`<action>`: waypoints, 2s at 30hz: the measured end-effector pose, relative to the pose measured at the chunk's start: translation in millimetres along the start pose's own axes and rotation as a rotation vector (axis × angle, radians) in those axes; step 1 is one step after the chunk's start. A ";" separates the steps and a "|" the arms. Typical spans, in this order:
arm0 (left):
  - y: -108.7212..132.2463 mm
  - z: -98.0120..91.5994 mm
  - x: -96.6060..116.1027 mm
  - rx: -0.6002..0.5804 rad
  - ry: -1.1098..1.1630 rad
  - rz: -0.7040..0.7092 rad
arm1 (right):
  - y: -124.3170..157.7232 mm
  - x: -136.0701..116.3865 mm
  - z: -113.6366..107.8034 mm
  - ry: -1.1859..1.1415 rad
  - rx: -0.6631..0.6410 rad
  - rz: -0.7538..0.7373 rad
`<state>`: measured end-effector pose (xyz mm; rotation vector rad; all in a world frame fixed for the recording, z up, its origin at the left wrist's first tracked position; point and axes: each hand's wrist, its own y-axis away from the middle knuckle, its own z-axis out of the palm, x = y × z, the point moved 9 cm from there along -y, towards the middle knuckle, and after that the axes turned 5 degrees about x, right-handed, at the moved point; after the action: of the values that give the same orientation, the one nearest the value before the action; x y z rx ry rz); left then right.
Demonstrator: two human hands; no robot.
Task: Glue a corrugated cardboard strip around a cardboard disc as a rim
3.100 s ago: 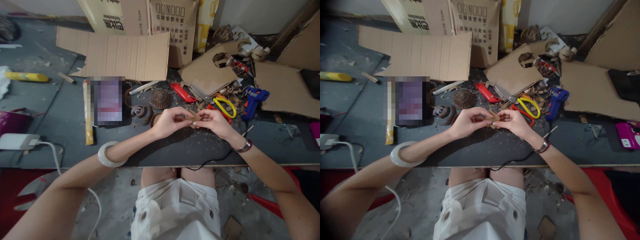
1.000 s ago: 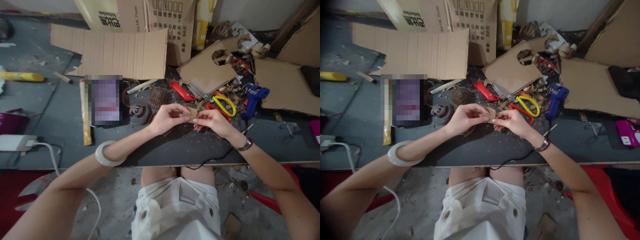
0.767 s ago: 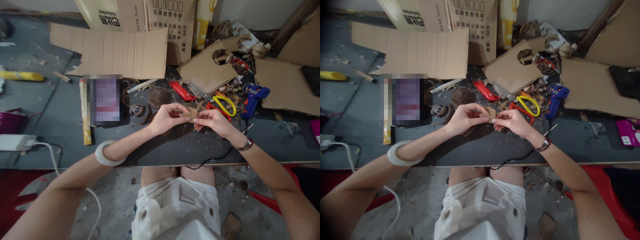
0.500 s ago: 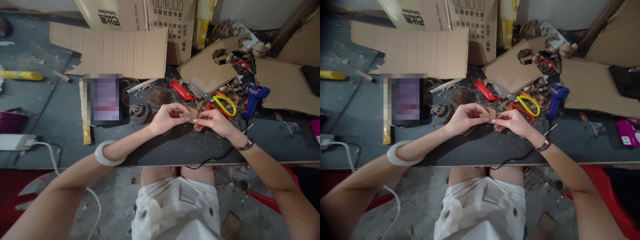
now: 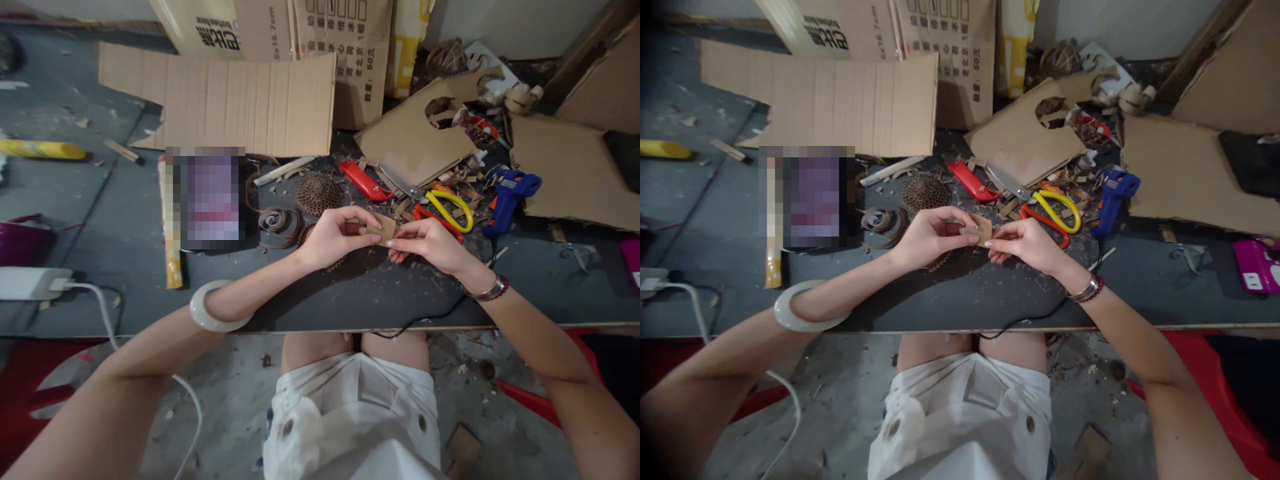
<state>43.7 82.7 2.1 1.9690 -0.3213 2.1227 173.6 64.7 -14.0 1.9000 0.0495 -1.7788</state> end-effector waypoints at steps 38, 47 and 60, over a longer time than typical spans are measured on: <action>1.3 3.5 0.8 -0.049 -0.095 -0.033 | 0.9 -3.6 -0.1 0.015 0.031 -0.071; 0.9 2.2 0.8 -0.038 -0.102 -0.028 | 0.9 -3.3 0.6 0.014 0.026 -0.069; 1.0 -0.1 -0.7 -0.005 -0.070 -0.048 | 0.4 -3.6 -0.4 0.034 0.033 -0.090</action>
<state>43.4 81.8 1.4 2.0305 -0.2886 2.0252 173.6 65.7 -10.6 1.9797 0.1194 -1.8165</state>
